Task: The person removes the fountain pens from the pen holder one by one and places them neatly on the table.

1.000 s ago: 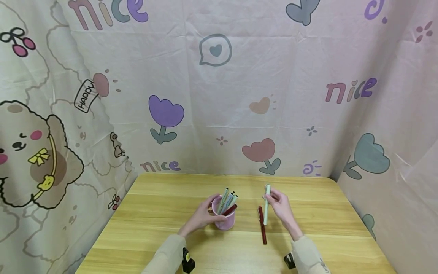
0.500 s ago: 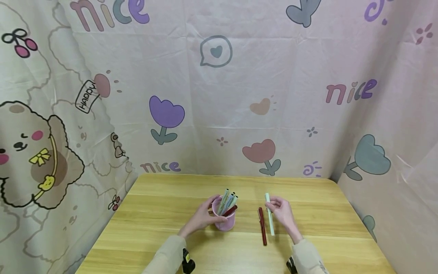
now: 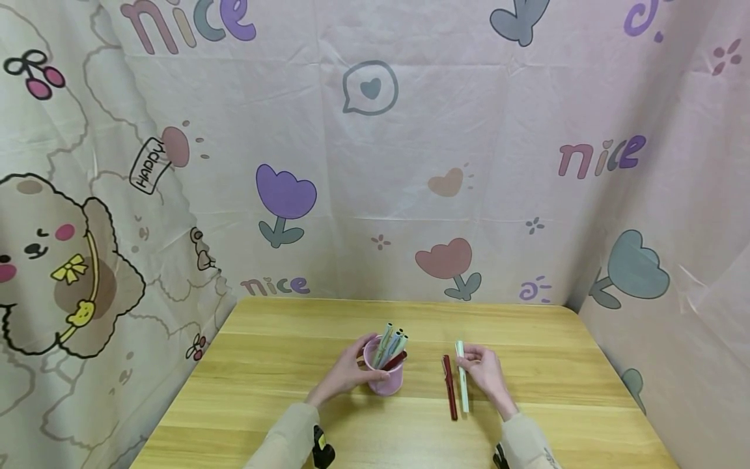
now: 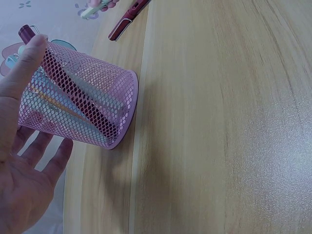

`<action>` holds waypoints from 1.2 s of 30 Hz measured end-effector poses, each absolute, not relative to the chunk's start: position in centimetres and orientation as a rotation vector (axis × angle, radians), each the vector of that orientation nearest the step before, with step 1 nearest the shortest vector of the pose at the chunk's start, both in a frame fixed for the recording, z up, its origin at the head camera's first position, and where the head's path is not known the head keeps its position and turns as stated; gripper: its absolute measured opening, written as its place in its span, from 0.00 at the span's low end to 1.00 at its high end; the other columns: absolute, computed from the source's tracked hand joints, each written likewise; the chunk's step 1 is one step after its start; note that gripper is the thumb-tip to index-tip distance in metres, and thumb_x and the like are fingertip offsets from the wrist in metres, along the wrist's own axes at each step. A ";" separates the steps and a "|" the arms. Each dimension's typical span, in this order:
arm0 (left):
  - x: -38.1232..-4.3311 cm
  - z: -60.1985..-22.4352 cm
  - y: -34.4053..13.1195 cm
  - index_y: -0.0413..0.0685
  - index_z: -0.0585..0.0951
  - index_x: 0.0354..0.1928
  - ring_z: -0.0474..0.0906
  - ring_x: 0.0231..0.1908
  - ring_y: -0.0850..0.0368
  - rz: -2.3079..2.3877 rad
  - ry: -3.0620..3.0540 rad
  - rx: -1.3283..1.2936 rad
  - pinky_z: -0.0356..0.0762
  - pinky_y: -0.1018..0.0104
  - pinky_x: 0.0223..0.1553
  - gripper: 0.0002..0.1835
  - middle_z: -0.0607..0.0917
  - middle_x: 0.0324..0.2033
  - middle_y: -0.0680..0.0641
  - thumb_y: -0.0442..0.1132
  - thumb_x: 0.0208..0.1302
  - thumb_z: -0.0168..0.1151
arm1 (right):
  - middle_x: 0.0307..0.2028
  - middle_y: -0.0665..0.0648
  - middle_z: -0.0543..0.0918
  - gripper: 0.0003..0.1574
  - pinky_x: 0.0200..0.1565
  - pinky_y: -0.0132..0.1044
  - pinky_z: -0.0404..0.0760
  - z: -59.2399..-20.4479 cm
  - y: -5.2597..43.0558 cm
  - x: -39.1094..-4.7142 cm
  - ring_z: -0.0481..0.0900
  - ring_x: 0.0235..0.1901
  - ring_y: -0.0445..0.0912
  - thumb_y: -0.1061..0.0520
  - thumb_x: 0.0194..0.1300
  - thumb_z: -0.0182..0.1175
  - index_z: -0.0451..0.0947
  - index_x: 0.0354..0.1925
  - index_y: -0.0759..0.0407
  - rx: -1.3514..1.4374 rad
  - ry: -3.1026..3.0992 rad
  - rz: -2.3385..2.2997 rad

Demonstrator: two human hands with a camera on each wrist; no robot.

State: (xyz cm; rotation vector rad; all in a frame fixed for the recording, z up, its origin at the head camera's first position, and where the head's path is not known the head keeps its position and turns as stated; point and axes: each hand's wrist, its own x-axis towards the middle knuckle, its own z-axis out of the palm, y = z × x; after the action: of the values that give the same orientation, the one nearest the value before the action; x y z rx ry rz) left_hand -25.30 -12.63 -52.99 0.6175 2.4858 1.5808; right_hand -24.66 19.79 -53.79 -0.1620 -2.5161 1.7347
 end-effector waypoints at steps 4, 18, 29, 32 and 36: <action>-25.3 -53.0 -12.6 0.40 0.59 0.76 0.70 0.68 0.33 1.586 2.485 0.619 0.74 0.39 0.67 0.53 0.71 0.70 0.35 0.47 0.53 0.79 | 0.36 0.66 0.86 0.20 0.32 0.28 0.85 -54.2 19.9 -24.7 0.84 0.31 0.46 0.68 0.62 0.66 0.78 0.50 0.78 -0.166 -2.550 1.697; -25.3 -53.0 -12.7 0.38 0.58 0.76 0.69 0.68 0.31 1.565 2.498 0.629 0.73 0.37 0.67 0.54 0.69 0.71 0.35 0.48 0.53 0.78 | 0.32 0.60 0.86 0.18 0.30 0.26 0.79 -55.4 20.0 -24.7 0.79 0.30 0.42 0.64 0.61 0.68 0.81 0.46 0.74 -0.123 -2.676 1.520; -25.2 -53.0 -12.6 0.38 0.58 0.76 0.70 0.68 0.31 1.555 2.502 0.638 0.72 0.37 0.67 0.54 0.69 0.71 0.35 0.49 0.54 0.78 | 0.31 0.59 0.86 0.15 0.28 0.29 0.78 -55.1 19.6 -24.4 0.79 0.29 0.43 0.62 0.61 0.69 0.82 0.44 0.72 -0.122 -2.751 1.427; -25.1 -52.9 -12.7 0.38 0.58 0.76 0.70 0.68 0.32 1.554 2.504 0.635 0.72 0.36 0.67 0.54 0.69 0.71 0.35 0.49 0.54 0.78 | 0.29 0.58 0.85 0.15 0.29 0.30 0.77 -55.2 19.6 -24.5 0.78 0.28 0.42 0.61 0.61 0.69 0.82 0.43 0.71 -0.124 -2.775 1.386; -25.2 -53.0 -12.7 0.38 0.58 0.76 0.69 0.68 0.32 1.563 2.493 0.624 0.72 0.37 0.67 0.54 0.69 0.71 0.35 0.48 0.54 0.78 | 0.28 0.56 0.85 0.14 0.29 0.31 0.76 -55.6 19.8 -24.7 0.78 0.28 0.42 0.61 0.59 0.70 0.83 0.42 0.70 -0.103 -2.799 1.352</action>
State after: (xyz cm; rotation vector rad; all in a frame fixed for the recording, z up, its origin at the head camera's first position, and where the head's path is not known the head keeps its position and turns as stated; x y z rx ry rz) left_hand -25.21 -12.65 -52.98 0.6240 2.4926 1.5628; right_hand -24.69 19.78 -55.57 -0.1030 -2.7993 1.3518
